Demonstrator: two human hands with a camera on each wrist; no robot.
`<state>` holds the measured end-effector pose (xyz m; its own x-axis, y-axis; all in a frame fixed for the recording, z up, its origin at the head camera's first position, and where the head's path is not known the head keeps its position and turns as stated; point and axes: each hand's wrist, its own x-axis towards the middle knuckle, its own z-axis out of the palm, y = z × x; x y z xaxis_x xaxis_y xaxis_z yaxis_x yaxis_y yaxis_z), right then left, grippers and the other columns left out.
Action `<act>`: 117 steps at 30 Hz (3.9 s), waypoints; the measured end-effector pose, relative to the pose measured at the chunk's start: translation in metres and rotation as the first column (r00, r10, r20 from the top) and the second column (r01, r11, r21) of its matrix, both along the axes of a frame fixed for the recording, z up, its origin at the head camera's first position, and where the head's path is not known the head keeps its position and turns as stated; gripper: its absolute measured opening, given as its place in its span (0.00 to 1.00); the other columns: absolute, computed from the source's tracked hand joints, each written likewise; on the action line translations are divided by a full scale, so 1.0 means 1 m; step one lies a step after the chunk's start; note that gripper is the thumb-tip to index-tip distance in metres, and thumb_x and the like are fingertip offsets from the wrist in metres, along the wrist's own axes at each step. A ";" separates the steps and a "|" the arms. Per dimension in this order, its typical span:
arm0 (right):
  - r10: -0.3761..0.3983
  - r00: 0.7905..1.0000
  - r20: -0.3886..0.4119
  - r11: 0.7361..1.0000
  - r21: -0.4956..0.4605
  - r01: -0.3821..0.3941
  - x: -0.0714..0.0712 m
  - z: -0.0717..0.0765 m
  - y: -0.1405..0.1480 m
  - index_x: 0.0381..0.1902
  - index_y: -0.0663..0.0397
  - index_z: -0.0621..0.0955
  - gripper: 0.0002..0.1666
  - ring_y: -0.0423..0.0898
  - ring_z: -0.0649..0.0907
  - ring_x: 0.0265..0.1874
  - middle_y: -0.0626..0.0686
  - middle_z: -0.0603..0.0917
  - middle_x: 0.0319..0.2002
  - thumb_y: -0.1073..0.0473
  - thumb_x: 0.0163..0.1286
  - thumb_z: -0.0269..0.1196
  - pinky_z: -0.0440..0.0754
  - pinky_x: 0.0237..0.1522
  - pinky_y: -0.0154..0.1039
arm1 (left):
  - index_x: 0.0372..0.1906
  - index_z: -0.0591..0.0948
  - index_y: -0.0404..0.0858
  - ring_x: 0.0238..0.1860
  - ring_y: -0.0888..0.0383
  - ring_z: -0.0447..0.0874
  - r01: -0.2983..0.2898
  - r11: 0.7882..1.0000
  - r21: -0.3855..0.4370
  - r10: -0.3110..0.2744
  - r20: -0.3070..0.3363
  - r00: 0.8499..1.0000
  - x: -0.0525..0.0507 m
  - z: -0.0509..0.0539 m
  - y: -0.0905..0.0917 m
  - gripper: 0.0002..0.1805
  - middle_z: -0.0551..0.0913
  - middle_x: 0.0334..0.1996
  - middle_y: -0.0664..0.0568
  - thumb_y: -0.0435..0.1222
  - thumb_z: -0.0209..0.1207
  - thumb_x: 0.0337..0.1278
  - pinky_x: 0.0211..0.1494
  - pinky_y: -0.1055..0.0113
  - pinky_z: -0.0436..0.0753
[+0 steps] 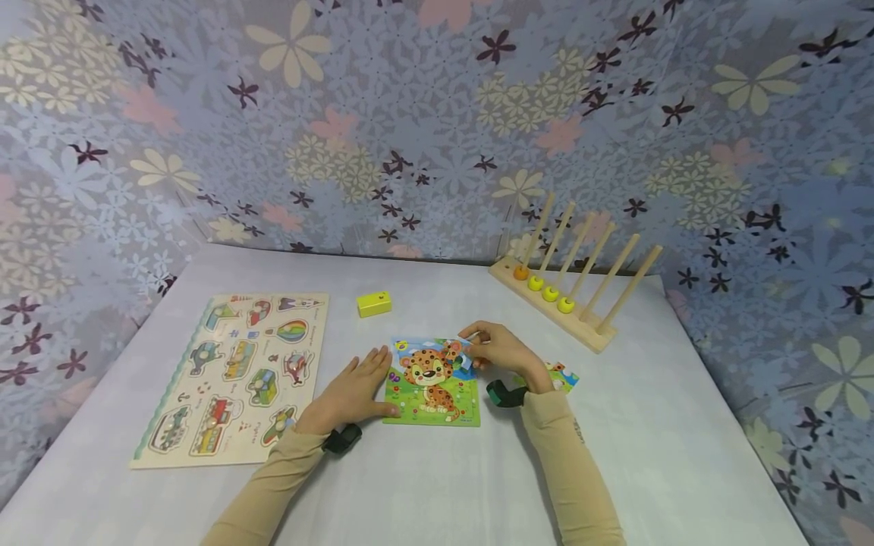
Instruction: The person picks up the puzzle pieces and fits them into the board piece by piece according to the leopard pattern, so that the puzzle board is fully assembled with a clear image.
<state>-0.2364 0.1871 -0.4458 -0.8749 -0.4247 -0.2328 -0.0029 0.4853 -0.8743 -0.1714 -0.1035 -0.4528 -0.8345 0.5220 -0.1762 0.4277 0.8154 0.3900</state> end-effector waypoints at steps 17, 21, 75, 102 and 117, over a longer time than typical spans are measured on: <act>-0.055 0.978 -0.199 0.996 0.065 0.069 -0.002 0.010 -0.070 0.46 0.57 0.79 0.10 0.45 0.79 0.27 0.59 0.84 0.40 0.58 0.72 0.58 0.78 0.30 0.36 | 0.74 0.54 0.28 0.78 0.42 0.47 0.004 1.000 -0.003 -0.004 0.005 1.000 -0.003 -0.001 0.004 0.54 0.51 0.76 0.37 0.56 0.63 0.54 0.79 0.44 0.50; -0.043 0.969 -0.242 0.991 0.111 0.072 -0.001 0.007 -0.079 0.45 0.53 0.82 0.10 0.48 0.80 0.32 0.56 0.85 0.41 0.58 0.67 0.64 0.80 0.35 0.40 | 0.74 0.54 0.28 0.77 0.42 0.47 0.001 1.000 -0.002 -0.001 0.003 1.000 -0.002 0.001 0.003 0.54 0.51 0.76 0.37 0.56 0.64 0.53 0.78 0.44 0.51; -0.287 0.908 -0.305 0.927 0.152 0.344 0.036 0.005 0.085 0.61 0.62 0.75 0.24 0.63 0.78 0.55 0.65 0.80 0.54 0.54 0.73 0.57 0.82 0.50 0.51 | 0.73 0.54 0.26 0.77 0.40 0.47 -0.012 1.000 0.003 0.012 0.003 1.000 0.001 -0.002 0.002 0.54 0.51 0.76 0.36 0.54 0.64 0.53 0.78 0.43 0.50; -0.187 0.954 -0.235 0.855 0.439 0.276 0.049 0.004 0.109 0.61 0.66 0.73 0.33 0.66 0.78 0.52 0.73 0.77 0.54 0.61 0.59 0.69 0.79 0.48 0.57 | 0.74 0.54 0.27 0.77 0.40 0.48 -0.017 1.000 0.006 0.017 -0.003 1.000 -0.002 -0.003 0.001 0.54 0.52 0.76 0.36 0.55 0.64 0.53 0.78 0.43 0.51; -0.430 0.902 -0.018 0.898 -0.109 0.426 0.038 -0.026 0.069 0.59 0.63 0.71 0.24 0.37 0.77 0.17 0.43 0.83 0.28 0.59 0.70 0.61 0.76 0.18 0.29 | 0.74 0.53 0.27 0.77 0.40 0.47 -0.013 1.000 0.007 0.013 0.009 1.000 0.000 -0.003 0.001 0.53 0.51 0.76 0.36 0.54 0.64 0.54 0.78 0.43 0.51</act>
